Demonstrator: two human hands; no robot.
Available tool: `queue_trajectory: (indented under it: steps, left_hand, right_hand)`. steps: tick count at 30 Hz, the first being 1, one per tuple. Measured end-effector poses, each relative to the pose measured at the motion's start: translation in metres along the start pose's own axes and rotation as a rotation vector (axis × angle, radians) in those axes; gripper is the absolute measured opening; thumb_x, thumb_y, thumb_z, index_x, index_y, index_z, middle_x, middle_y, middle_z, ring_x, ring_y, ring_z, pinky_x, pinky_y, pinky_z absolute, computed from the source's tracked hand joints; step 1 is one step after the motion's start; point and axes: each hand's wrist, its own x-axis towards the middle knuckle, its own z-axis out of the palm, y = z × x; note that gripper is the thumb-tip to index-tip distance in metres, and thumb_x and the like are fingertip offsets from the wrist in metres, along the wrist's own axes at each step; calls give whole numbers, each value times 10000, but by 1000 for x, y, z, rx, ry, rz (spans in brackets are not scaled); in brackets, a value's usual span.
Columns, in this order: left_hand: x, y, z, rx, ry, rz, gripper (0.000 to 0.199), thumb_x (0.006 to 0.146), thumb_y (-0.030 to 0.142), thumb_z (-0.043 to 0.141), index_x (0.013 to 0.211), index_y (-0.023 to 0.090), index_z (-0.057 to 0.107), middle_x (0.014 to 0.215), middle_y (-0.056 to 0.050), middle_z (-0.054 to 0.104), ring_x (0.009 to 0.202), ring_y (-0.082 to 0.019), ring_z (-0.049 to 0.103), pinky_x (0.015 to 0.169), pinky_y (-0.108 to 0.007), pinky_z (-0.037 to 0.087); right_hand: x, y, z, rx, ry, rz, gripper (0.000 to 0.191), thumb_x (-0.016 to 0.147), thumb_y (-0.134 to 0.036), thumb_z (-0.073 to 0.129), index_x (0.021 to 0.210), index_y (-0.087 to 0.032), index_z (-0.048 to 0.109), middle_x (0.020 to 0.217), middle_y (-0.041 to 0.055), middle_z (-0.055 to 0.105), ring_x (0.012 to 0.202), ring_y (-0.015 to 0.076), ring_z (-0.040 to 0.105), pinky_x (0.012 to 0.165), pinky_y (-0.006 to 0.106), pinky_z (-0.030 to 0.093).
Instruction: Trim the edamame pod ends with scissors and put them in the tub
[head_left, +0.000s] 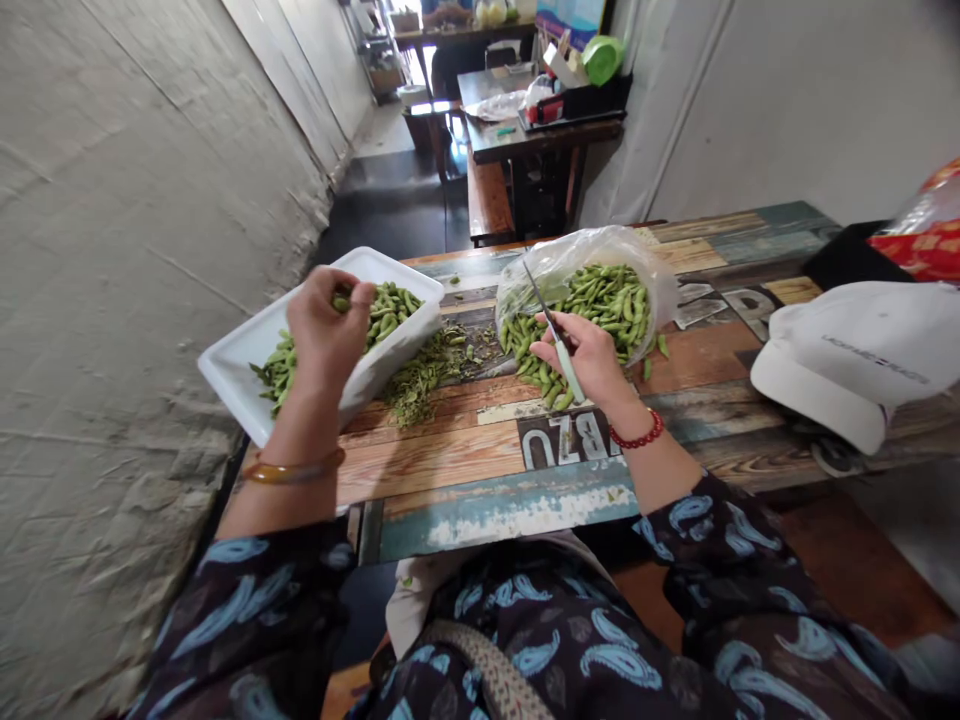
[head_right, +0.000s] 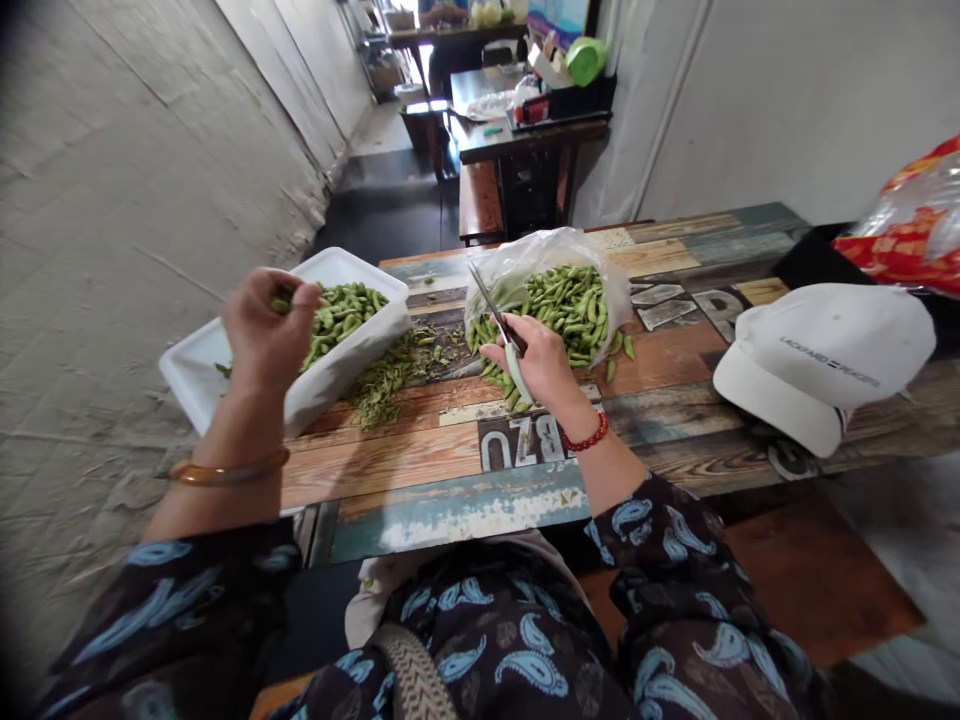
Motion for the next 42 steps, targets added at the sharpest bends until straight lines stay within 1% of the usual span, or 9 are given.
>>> queue_trajectory:
  steps: [5, 8, 12, 19, 25, 29, 36, 39, 42]
  left_hand:
    - [22, -27, -25, 414, -179, 71, 594, 745, 312, 742, 1274, 117, 555, 1379, -125, 542, 1259, -312, 499, 1098, -476, 354]
    - [11, -17, -19, 379, -169, 135, 531, 806, 349, 679, 1283, 140, 578, 1392, -109, 551, 1297, -365, 470, 1119, -513, 298]
    - [-19, 17, 24, 249, -228, 253, 317, 847, 294, 619, 1104, 122, 689, 1123, -149, 684, 1075, -287, 586, 1005, -451, 412]
    - [-86, 75, 115, 91, -654, 530, 164, 804, 225, 650, 948, 178, 711, 970, -123, 654, 923, -263, 601, 848, -399, 474]
    - [-95, 93, 148, 58, -623, 438, 428, 789, 261, 698, 1201, 164, 639, 1166, -168, 598, 1097, -322, 549, 955, -448, 427]
    - [-108, 92, 155, 126, -605, 486, 660, 744, 395, 761, 1307, 111, 567, 1329, -224, 529, 1198, -373, 480, 1007, -482, 384]
    - [-112, 68, 143, 254, -637, 654, 256, 960, 197, 445, 1000, 154, 694, 1033, -130, 647, 992, -241, 580, 950, -398, 423]
    - [-107, 51, 133, 48, -619, 548, 220, 935, 182, 501, 988, 167, 715, 986, -106, 672, 933, -222, 595, 919, -377, 446]
    - [-105, 37, 126, -319, -559, 236, 232, 876, 163, 583, 1059, 175, 726, 985, -75, 710, 893, -195, 629, 840, -322, 485]
  right_hand:
    - [2, 1, -5, 46, 24, 49, 405, 846, -484, 673, 1122, -188, 689, 850, 43, 692, 805, 200, 644, 762, 336, 537]
    - [4, 4, -10, 99, 59, 94, 418, 843, -491, 673, 1135, -191, 685, 848, 30, 684, 781, 177, 633, 715, 308, 532]
    - [6, 7, -16, 180, 111, 148, 445, 831, -507, 684, 1151, -198, 678, 820, 7, 655, 666, 131, 588, 624, 271, 515]
    - [7, 7, -15, 224, 106, 190, 451, 808, -504, 704, 1135, -195, 678, 788, -5, 634, 620, 116, 554, 582, 253, 499]
    - [7, 4, -12, 174, 87, 147, 438, 803, -468, 708, 1133, -180, 694, 835, 24, 677, 747, 159, 622, 684, 279, 528]
    - [6, 5, -10, 156, 66, 147, 434, 807, -447, 704, 1150, -182, 698, 865, 34, 691, 762, 167, 627, 703, 291, 530]
    - [2, 7, -7, 176, 44, 176, 446, 792, -440, 727, 1152, -179, 695, 814, 13, 663, 633, 123, 558, 607, 254, 483]
    - [2, 6, -8, 181, 35, 198, 456, 784, -447, 737, 1145, -171, 692, 800, 9, 655, 596, 113, 541, 587, 253, 472]
    - [2, 4, -8, 175, 32, 175, 452, 787, -444, 737, 1143, -169, 692, 807, 12, 659, 626, 123, 555, 599, 254, 474]
